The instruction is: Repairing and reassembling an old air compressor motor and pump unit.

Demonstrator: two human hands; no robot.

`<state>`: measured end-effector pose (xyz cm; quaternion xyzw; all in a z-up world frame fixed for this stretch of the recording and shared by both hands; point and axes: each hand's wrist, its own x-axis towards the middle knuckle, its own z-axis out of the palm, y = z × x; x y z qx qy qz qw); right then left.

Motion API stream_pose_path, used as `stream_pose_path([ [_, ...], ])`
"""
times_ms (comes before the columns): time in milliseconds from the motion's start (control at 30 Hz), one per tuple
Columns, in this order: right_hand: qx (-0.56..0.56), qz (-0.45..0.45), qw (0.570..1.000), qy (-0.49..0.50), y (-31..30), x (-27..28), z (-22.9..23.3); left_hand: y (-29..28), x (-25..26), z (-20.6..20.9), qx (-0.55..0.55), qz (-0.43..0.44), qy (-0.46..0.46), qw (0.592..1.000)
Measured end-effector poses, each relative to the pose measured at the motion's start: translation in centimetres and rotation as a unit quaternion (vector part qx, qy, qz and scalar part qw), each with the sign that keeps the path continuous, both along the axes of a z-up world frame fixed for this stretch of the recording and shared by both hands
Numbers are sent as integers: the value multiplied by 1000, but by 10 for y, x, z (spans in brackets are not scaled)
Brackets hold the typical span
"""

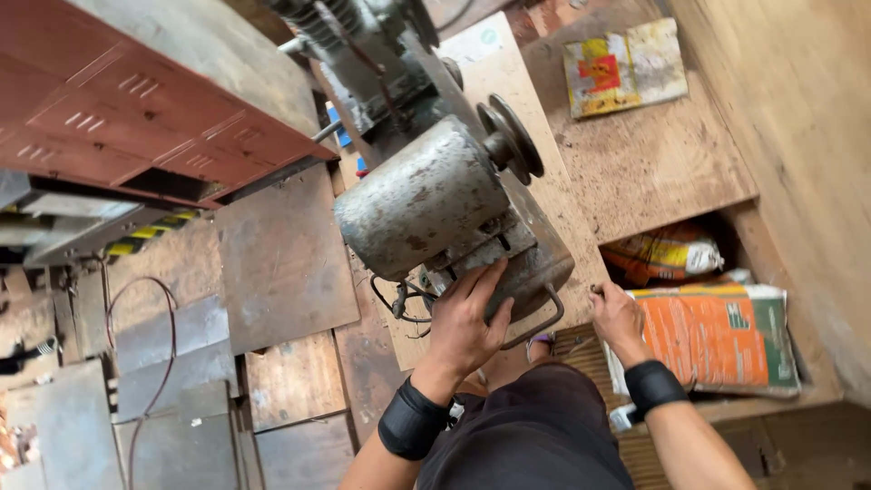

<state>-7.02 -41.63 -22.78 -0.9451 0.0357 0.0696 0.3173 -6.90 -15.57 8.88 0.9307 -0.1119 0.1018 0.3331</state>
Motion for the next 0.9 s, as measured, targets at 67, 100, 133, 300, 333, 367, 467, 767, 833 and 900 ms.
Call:
stream_pose_path([
  [67, 18, 8, 999, -43, -5, 13, 29, 1, 7, -6, -5, 11, 8, 1000],
  [100, 20, -17, 1000, -3, -6, 17, 51, 0, 6, -9, 4, 22, 36, 999],
  [133, 20, -43, 998, 36, -6, 20, 73, 0, 5, -13, 12, 32, 63, 997],
  [300, 94, 21, 988, -122, -10, 45, 151, -10, 17, -6, 59, 57, 162, 983],
  [333, 126, 38, 971, -198, -1, 53, 181, -11, 25, -2, 82, 49, 219, 971],
  [367, 126, 43, 970, -206, 7, 62, 201, -10, 29, -9, 81, 53, 211, 973],
  [467, 193, 53, 964, -178, 23, 79, 244, -15, 31, -33, 90, 36, 298, 950],
  [767, 183, 239, 928, -221, 75, 109, 313, -12, 34, -27, -112, 16, 310, 944],
  [833, 194, 216, 933, -213, 80, 109, 317, -9, 31, -19, -97, 5, 228, 969],
  [900, 210, 212, 931, -211, 78, 112, 312, -13, 24, -9, -92, 17, 212, 973],
])
